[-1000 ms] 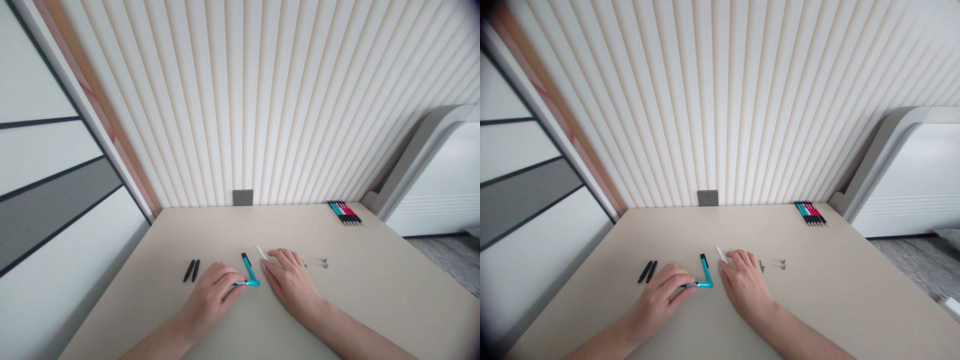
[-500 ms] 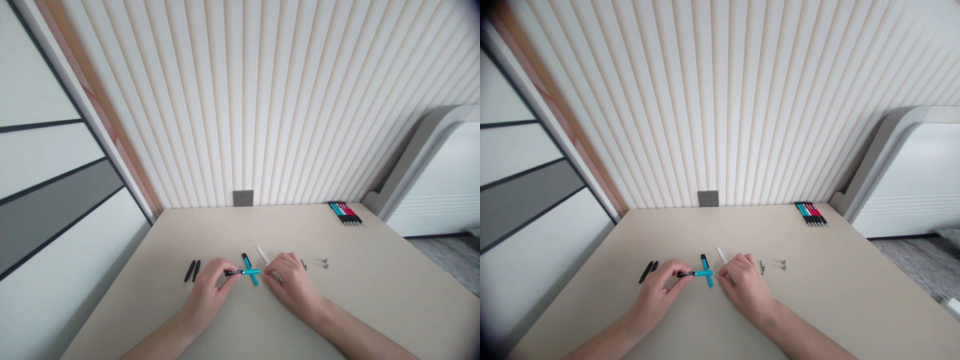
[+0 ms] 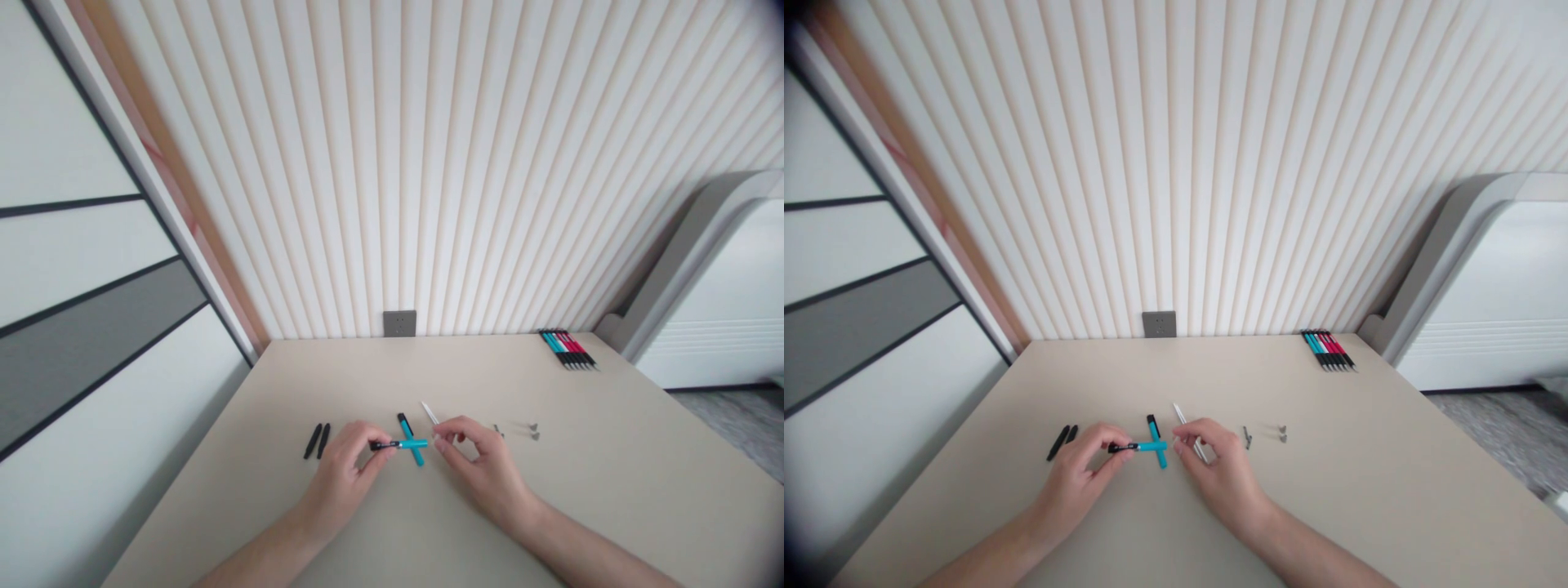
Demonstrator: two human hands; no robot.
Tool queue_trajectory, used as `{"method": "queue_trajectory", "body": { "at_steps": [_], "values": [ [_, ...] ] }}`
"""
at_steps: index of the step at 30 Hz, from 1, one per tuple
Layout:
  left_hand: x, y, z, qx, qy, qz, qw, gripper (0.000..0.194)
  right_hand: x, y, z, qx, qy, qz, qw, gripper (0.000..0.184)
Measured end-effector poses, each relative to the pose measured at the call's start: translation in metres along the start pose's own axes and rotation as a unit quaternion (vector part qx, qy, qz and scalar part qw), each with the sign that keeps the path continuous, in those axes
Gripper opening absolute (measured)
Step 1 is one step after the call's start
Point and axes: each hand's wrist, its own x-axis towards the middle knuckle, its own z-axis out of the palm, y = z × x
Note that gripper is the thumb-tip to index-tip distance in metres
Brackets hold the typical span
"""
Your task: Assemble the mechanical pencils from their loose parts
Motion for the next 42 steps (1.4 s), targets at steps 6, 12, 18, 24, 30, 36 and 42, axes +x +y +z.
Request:
{"method": "queue_trajectory", "body": {
  "at_steps": [6,12,18,24,30,36,42],
  "values": [
    [-0.003,0.000,0.000,-0.010,0.000,0.003,1.000,0.003,-0.005,-0.004,0.004,0.058,-0.029,0.016,0.998,0.010],
    [-0.003,0.001,-0.002,-0.035,0.004,-0.004,0.999,0.002,-0.006,-0.004,0.003,0.063,-0.015,0.030,0.997,0.013],
    [-0.003,0.001,-0.002,-0.041,0.008,-0.008,0.999,0.002,-0.006,-0.004,0.004,0.064,-0.003,0.031,0.997,0.012],
    [-0.005,0.000,-0.001,-0.071,-0.002,-0.011,0.997,0.002,-0.008,-0.003,0.007,0.080,-0.039,0.016,0.996,0.009],
    [-0.006,0.004,0.001,-0.103,-0.045,-0.028,0.993,0.005,-0.010,-0.003,0.006,0.073,-0.025,0.000,0.997,0.008],
    [-0.001,0.011,-0.001,-0.077,-0.115,-0.062,0.988,0.009,-0.010,-0.007,0.001,0.039,-0.005,-0.141,0.989,0.019],
    [0.006,0.013,0.000,-0.106,-0.170,-0.044,0.979,0.010,-0.010,-0.011,-0.006,-0.030,-0.034,-0.253,0.966,0.032]
  ]
}}
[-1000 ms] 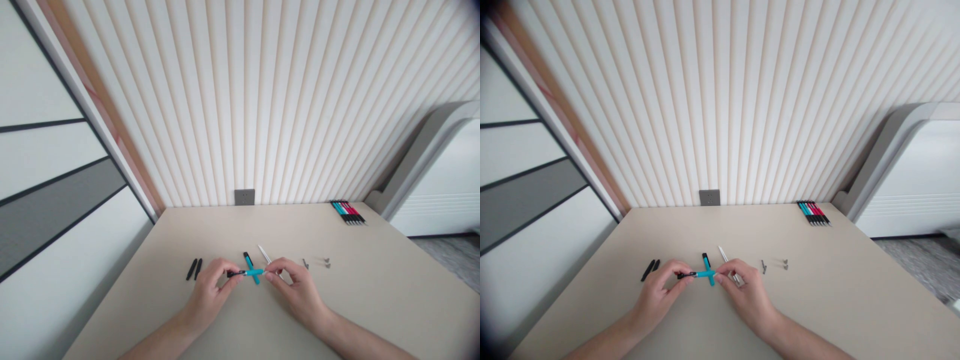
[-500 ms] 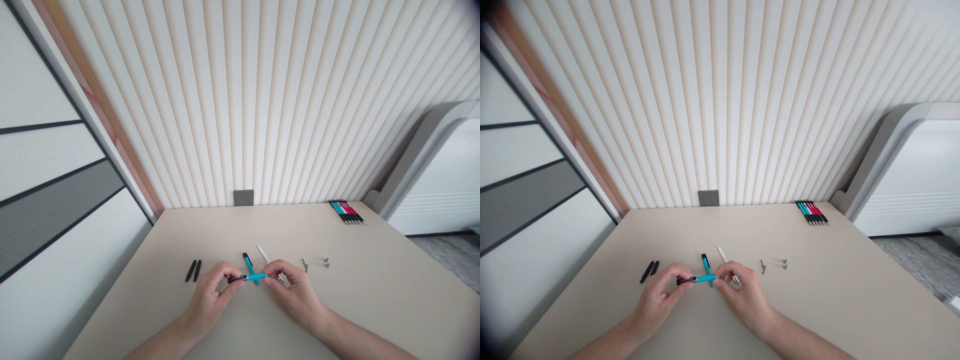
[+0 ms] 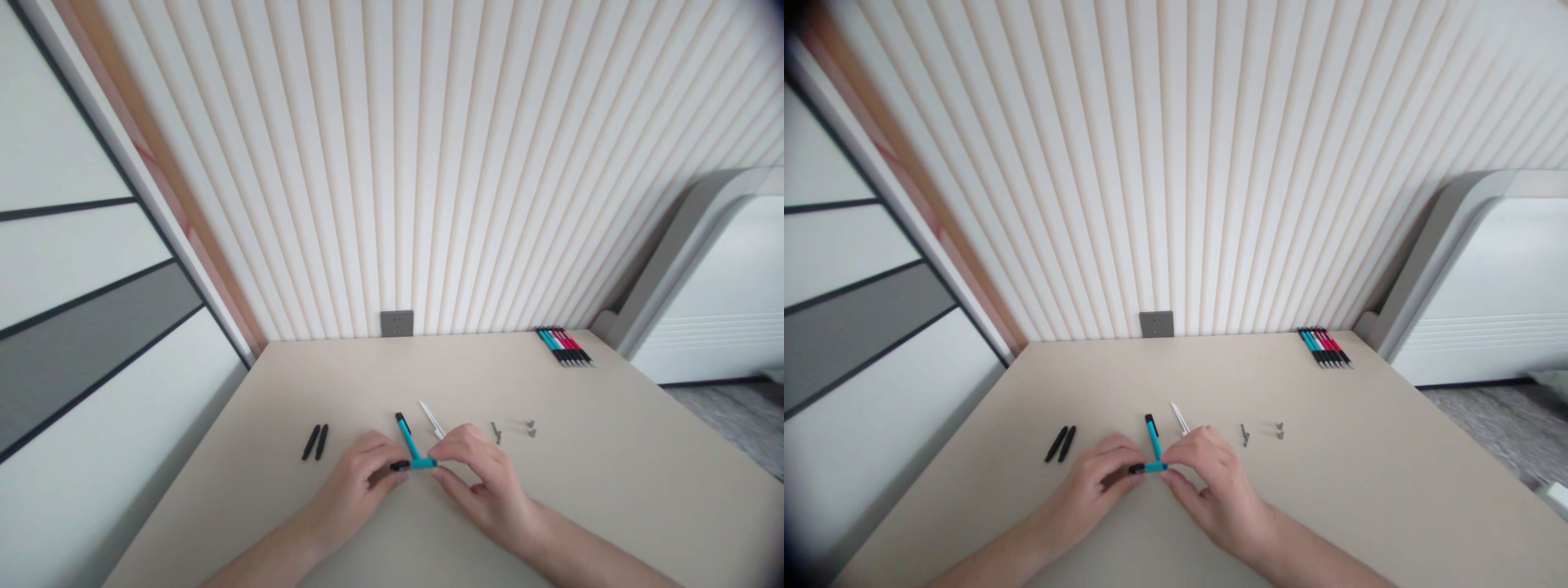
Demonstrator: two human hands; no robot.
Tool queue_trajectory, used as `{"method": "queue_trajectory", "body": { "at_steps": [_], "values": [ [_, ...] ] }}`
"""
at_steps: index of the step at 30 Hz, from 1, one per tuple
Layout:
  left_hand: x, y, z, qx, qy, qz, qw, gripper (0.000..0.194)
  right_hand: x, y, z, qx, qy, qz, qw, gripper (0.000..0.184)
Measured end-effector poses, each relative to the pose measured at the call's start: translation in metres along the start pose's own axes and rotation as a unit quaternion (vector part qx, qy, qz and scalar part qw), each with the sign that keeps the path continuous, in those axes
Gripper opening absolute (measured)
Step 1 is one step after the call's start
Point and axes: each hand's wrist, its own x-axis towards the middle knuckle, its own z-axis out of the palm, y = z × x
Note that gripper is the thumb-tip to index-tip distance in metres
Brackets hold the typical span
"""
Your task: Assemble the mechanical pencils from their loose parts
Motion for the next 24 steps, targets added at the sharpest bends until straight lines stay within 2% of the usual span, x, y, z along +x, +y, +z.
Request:
{"method": "queue_trajectory", "body": {
  "at_steps": [2,5,8,10,15,19,24],
  "values": [
    [0.000,-0.002,0.000,-0.015,0.001,-0.005,1.000,0.011,0.002,0.000,-0.003,-0.033,-0.018,-0.006,0.999,0.031],
    [-0.001,-0.008,-0.002,-0.020,0.043,-0.021,0.999,0.013,0.007,0.005,-0.009,-0.146,-0.025,0.055,0.987,0.020],
    [-0.003,-0.015,-0.006,0.019,0.090,-0.005,0.996,0.013,0.009,0.017,-0.013,-0.273,-0.074,0.123,0.951,0.016],
    [-0.003,-0.018,-0.008,0.070,0.090,0.022,0.993,0.012,0.008,0.024,-0.014,-0.321,-0.117,0.154,0.927,0.019],
    [-0.003,-0.021,-0.011,0.182,0.061,0.066,0.979,0.012,0.004,0.030,-0.011,-0.367,-0.154,0.193,0.897,0.021],
    [-0.001,-0.019,-0.009,0.205,0.043,0.058,0.976,0.013,0.004,0.028,-0.011,-0.384,-0.159,0.200,0.887,0.019],
    [-0.001,-0.017,-0.009,0.203,0.048,0.060,0.976,0.013,0.002,0.027,-0.009,-0.404,-0.160,0.209,0.876,0.019]
  ]
}}
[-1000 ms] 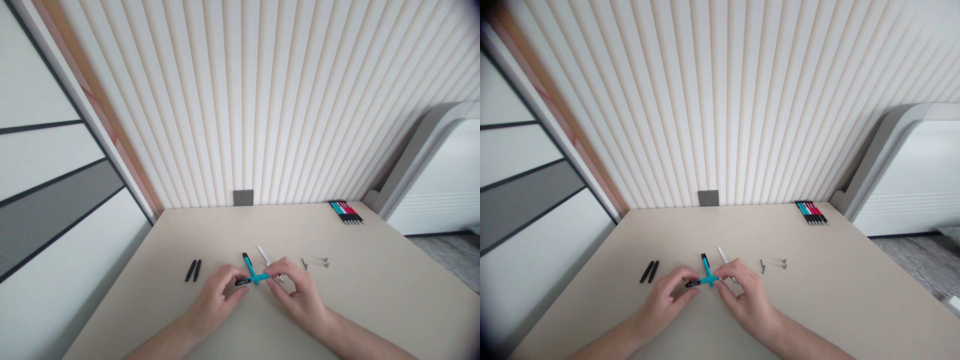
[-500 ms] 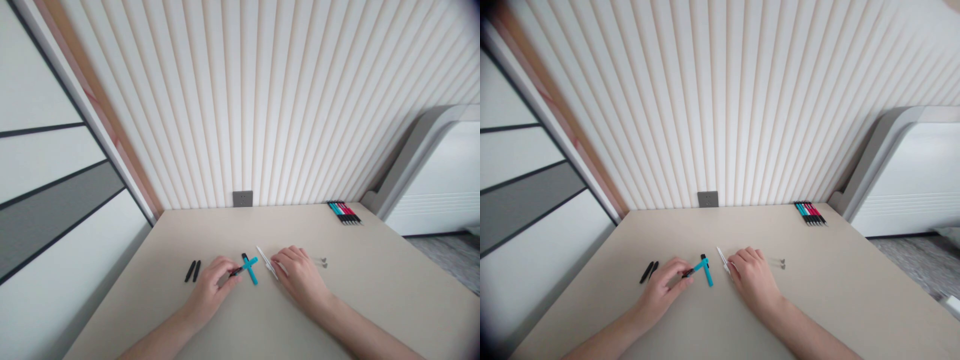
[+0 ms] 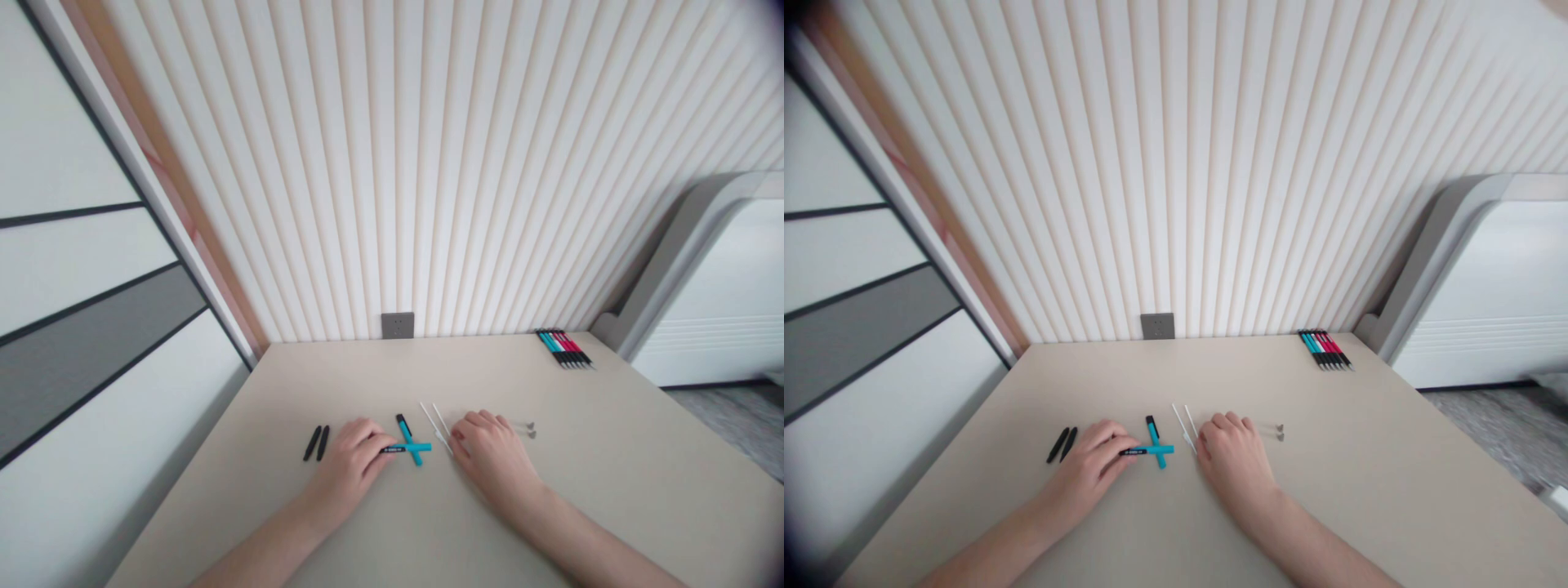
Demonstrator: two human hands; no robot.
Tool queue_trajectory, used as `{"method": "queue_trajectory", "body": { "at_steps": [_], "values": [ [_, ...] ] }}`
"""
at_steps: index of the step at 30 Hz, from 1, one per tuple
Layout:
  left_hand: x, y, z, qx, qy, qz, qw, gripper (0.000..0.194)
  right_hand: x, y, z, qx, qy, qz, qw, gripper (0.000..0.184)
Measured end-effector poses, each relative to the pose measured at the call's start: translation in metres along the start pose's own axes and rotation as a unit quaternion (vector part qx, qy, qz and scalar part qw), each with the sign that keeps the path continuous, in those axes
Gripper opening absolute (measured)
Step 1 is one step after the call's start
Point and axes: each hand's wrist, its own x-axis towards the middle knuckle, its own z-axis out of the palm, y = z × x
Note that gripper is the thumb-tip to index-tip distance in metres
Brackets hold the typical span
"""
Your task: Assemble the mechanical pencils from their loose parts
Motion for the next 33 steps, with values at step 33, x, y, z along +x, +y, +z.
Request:
{"method": "queue_trajectory", "body": {
  "at_steps": [33],
  "values": [
    [0.000,-0.006,0.001,-0.012,0.069,-0.042,0.997,0.015,0.008,0.012,-0.018,0.061,0.072,-0.142,0.985,0.018]
  ]
}}
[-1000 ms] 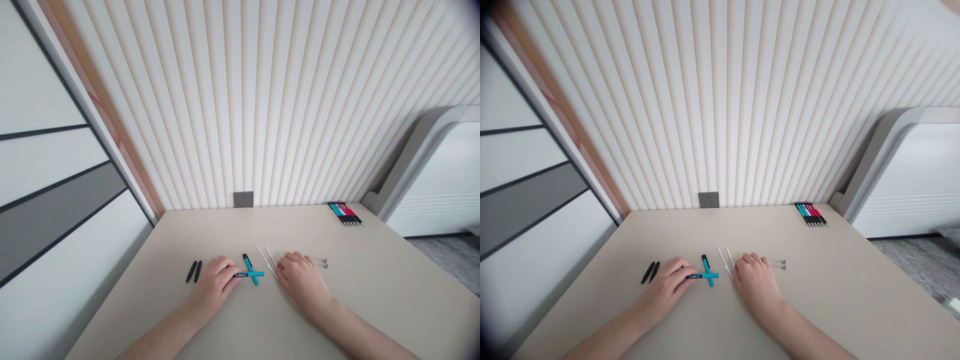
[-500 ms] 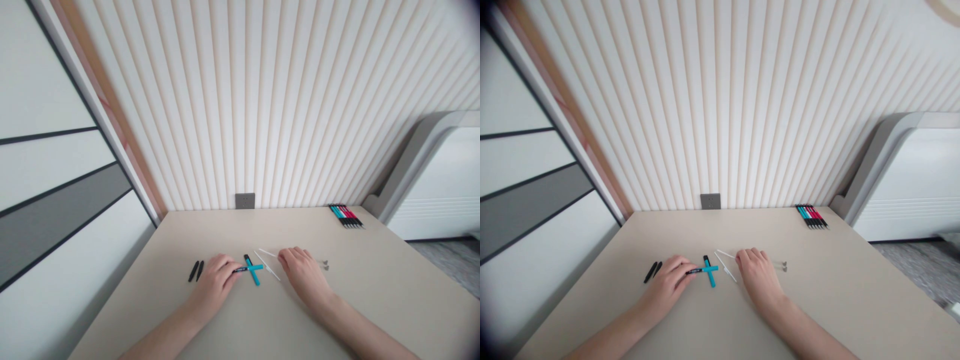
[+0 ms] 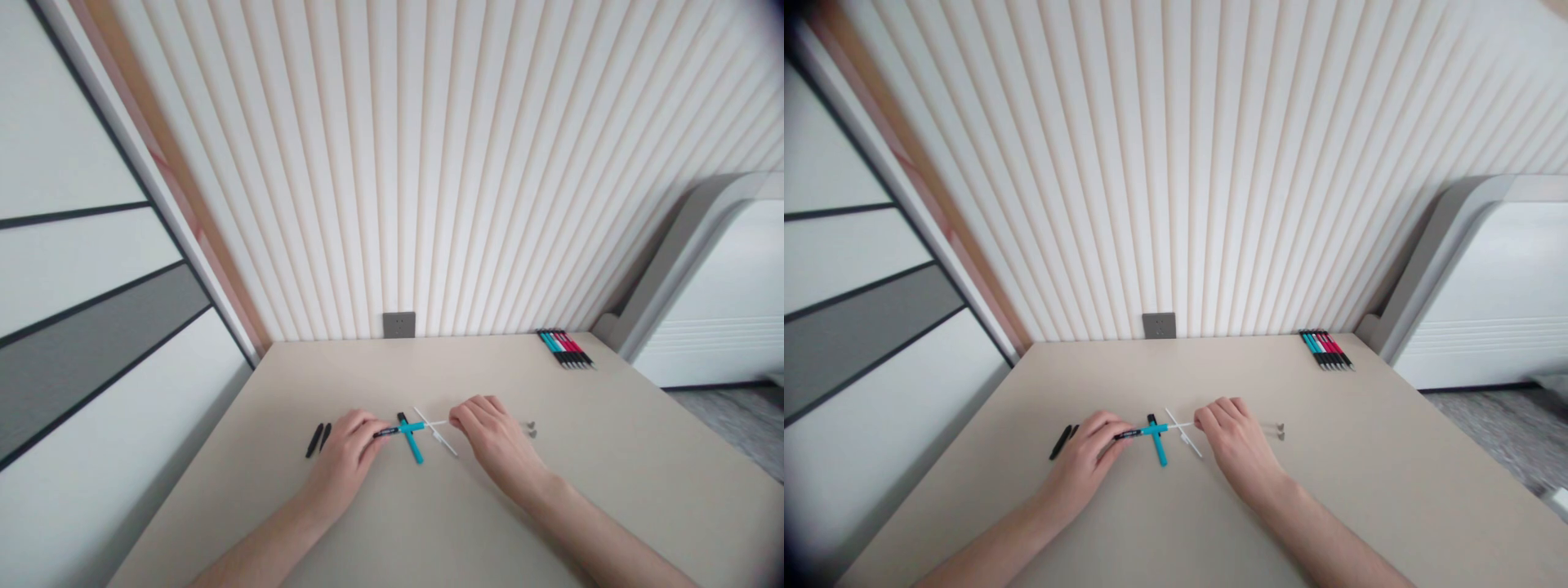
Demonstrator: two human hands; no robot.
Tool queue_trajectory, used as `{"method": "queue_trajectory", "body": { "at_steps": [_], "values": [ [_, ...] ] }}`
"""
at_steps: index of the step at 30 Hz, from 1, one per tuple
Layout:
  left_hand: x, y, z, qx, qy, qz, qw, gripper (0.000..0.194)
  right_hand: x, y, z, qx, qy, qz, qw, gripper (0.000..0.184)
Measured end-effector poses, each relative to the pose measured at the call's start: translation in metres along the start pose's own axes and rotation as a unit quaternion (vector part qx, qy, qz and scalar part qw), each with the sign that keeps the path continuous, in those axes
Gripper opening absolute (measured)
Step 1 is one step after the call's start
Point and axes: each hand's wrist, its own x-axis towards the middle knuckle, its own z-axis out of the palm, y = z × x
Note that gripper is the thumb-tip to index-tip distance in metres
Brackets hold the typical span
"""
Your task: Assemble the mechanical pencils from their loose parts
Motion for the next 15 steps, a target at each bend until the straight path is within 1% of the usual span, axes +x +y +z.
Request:
{"method": "queue_trajectory", "body": {
  "at_steps": [4,7,9,11,13,15],
  "values": [
    [-0.001,0.003,0.000,-0.005,-0.036,0.029,0.999,0.014,0.000,-0.010,-0.003,0.038,-0.032,-0.067,0.997,0.019],
    [-0.001,0.006,0.000,0.001,-0.039,0.037,0.999,0.013,0.000,-0.015,-0.004,0.067,-0.025,-0.106,0.992,0.018],
    [0.000,0.006,-0.001,0.002,-0.031,0.030,0.999,0.012,-0.001,-0.014,-0.004,0.074,-0.006,-0.093,0.993,0.022],
    [0.000,0.006,-0.002,0.003,-0.024,0.018,1.000,0.013,0.000,-0.011,-0.003,0.071,0.008,-0.061,0.996,0.025],
    [0.000,0.006,-0.002,0.003,-0.021,0.006,1.000,0.014,0.000,-0.008,-0.002,0.064,0.007,-0.042,0.997,0.022],
    [0.000,0.005,-0.002,0.001,-0.024,0.003,1.000,0.014,0.000,-0.005,0.001,0.060,0.004,-0.040,0.997,0.022]
  ]
}}
